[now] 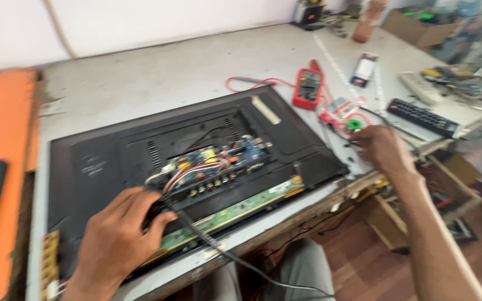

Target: The person uses a screwdriver to tighten screws on a circuit board inside a disassembled television. They connect a power cable, plug it in, and use a remote to turn the TV on, which displays a blue screen.

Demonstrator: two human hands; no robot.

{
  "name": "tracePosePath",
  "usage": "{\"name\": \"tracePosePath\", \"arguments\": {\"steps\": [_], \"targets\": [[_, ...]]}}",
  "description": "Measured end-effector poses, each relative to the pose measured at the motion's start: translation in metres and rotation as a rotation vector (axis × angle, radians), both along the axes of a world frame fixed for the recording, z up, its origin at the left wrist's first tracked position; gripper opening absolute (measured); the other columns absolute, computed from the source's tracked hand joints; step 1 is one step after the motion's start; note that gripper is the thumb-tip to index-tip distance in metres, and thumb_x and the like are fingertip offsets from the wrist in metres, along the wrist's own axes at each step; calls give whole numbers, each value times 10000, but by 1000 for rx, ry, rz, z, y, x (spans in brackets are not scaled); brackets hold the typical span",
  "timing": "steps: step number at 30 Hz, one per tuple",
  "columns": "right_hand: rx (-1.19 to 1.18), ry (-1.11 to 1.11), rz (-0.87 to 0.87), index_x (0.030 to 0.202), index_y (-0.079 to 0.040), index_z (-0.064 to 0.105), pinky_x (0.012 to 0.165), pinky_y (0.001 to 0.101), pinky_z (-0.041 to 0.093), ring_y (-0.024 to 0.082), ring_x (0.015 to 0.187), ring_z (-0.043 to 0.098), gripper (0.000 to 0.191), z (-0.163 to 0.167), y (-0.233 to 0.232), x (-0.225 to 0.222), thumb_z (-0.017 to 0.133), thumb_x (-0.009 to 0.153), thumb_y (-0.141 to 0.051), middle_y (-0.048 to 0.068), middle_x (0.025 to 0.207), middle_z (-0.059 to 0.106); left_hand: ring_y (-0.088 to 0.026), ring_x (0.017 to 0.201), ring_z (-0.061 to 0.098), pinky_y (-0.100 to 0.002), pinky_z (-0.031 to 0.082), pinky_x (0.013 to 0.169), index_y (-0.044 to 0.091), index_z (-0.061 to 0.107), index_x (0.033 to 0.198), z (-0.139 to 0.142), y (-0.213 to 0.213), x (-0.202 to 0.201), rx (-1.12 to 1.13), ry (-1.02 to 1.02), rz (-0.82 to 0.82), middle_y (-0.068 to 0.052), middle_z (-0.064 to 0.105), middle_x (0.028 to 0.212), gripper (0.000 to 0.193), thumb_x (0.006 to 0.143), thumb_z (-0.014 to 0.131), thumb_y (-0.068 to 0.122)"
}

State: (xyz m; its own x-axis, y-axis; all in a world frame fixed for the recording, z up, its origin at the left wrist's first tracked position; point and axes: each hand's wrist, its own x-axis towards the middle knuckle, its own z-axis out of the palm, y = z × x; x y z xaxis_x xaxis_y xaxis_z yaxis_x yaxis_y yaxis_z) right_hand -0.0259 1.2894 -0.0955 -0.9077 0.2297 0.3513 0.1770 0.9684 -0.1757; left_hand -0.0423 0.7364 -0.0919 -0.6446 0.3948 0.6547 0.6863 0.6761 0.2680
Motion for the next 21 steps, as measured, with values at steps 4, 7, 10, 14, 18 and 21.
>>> {"name": "tracePosePath", "arguments": {"steps": [4, 7, 10, 14, 18, 21], "targets": [[-42, -89, -37, 1115, -130, 812, 798, 459, 568, 345, 801, 736, 222, -9, 8, -4, 700, 929, -174, 185, 969, 771, -315, 820, 723, -389, 589, 676, 41, 673, 962, 4, -9, 8, 11, 25, -43, -144, 725, 945, 342, 749, 854, 238], [17, -90, -30, 1062, -136, 826, 736, 428, 567, 301, 745, 736, 177, -21, 11, -6, 740, 932, -220, 138, 924, 781, -311, 800, 721, -378, 592, 647, 15, 668, 983, 4, -20, 10, 23, -9, -88, -168, 716, 928, 393, 734, 870, 242], [60, -79, -49, 1027, -145, 837, 727, 395, 576, 267, 710, 736, 146, -35, 16, -18, 765, 932, -229, 100, 898, 785, -314, 824, 723, -383, 590, 644, 7, 649, 964, 1, -30, 8, 26, -40, -87, -160, 710, 906, 384, 729, 878, 208], [57, -64, -57, 1043, -145, 823, 725, 380, 584, 257, 690, 746, 163, -45, 14, -26, 765, 910, -218, 94, 871, 787, -315, 835, 718, -384, 591, 649, 11, 636, 972, 2, -36, 7, 33, -56, -84, -167, 707, 919, 401, 716, 883, 194], [-16, 145, -36, 1045, -62, 783, 793, 354, 564, 243, 780, 735, 75, -27, -13, -3, 730, 1009, -102, 150, 899, 764, -320, 828, 713, -400, 583, 646, -2, 633, 1073, 17, -33, 11, 44, -127, -86, -169, 713, 934, 480, 701, 868, 189], [-43, 403, 23, 1051, -54, 773, 780, 322, 557, 212, 796, 726, 38, -2, -52, 18, 746, 1031, -71, 125, 942, 762, -330, 837, 708, -407, 590, 678, -5, 644, 1133, 33, -29, 11, 90, -88, -93, -176, 712, 996, 496, 706, 828, 168]]}}
